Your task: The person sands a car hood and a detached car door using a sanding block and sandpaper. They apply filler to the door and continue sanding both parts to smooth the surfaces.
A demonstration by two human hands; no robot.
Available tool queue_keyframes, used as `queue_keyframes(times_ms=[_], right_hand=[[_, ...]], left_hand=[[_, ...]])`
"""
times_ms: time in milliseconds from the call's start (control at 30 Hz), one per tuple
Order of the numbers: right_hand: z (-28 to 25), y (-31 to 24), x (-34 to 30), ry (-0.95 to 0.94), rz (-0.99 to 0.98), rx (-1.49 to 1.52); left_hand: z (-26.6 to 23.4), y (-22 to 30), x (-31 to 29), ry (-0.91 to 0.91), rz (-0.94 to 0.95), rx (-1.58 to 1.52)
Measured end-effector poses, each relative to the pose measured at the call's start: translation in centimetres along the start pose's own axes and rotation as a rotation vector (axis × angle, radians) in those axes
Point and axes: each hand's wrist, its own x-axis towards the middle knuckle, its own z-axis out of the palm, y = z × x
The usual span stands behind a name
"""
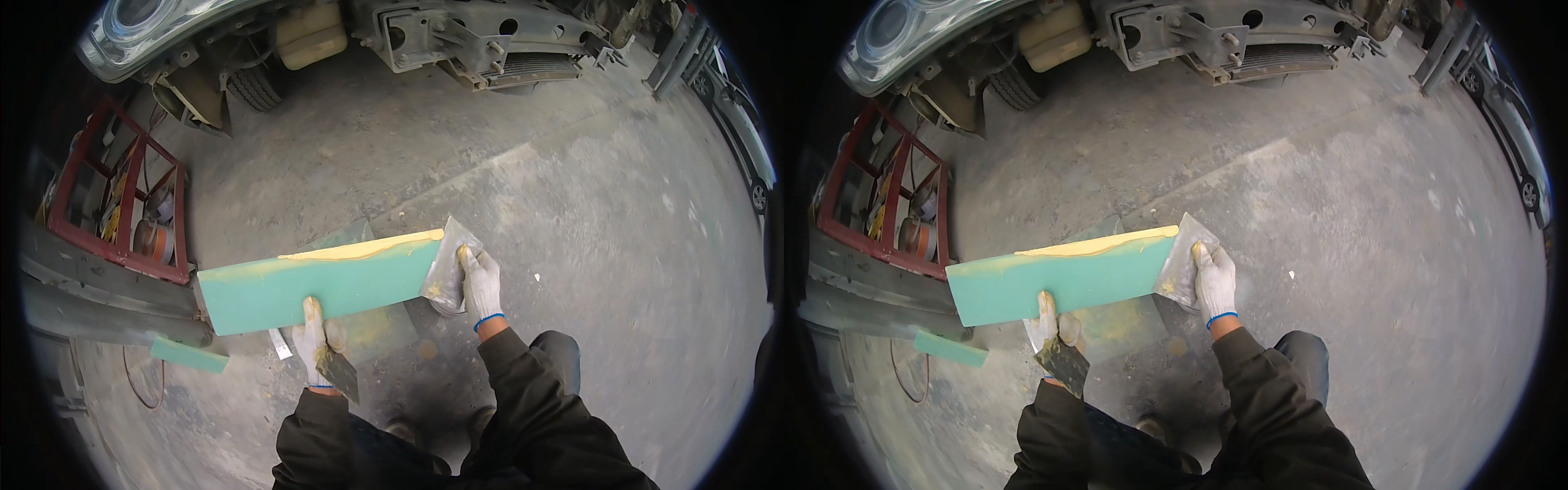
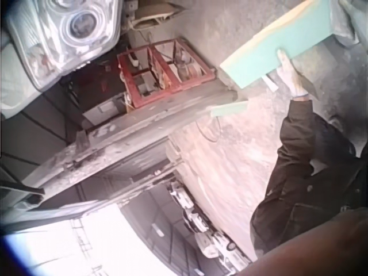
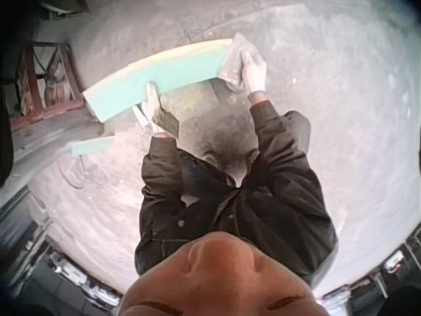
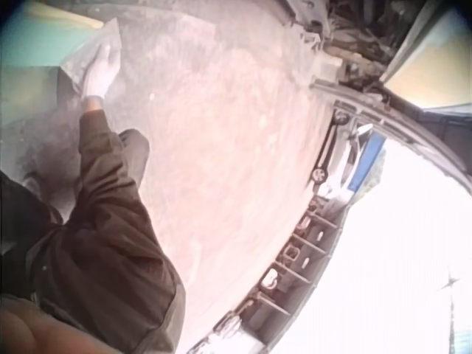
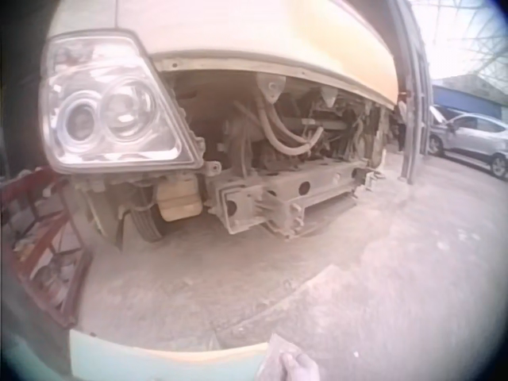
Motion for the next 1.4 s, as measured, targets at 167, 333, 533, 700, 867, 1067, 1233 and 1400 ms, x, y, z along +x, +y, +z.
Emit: queue_keyframes(times_ms=[167, 333, 533, 700, 867, 1067, 1233, 1400], right_hand=[[0.9, 0.8, -0.2, -0.034, -0.021, -0.043], [1.8, 1.4, -1.3, -0.082, 0.012, -0.201], [3.4, 4.0, -1.9, -0.037, -0.127, -0.343], [6.2, 1.1, -4.0, -0.065, -0.249, -0.480], [8.0, -1.7, -4.6, -0.122, -0.399, -0.491], [8.7, -3.3, -1.6, -0.294, -0.369, -0.432], [6.5, -9.5, -0.6, -0.304, -0.129, 0.051], [-2.3, -9.1, 3.8, -0.300, 0.259, -0.327]], left_hand=[[1.0, -0.1, 0.0, 0.161, 0.021, 0.115], [-0.1, -0.6, -0.1, 0.105, -0.059, 0.193], [1.1, -1.0, -1.2, 0.007, -0.162, 0.378], [0.3, -3.0, -1.5, -0.079, 0.074, 0.562], [0.8, -2.4, -2.6, -0.253, 0.041, 0.705], [0.7, -2.4, -1.9, -0.314, 0.018, 0.897], [-0.8, 0.0, -0.4, -0.058, -0.018, 0.619], [-1.4, 1.7, 0.9, -0.055, -0.043, 0.535]])
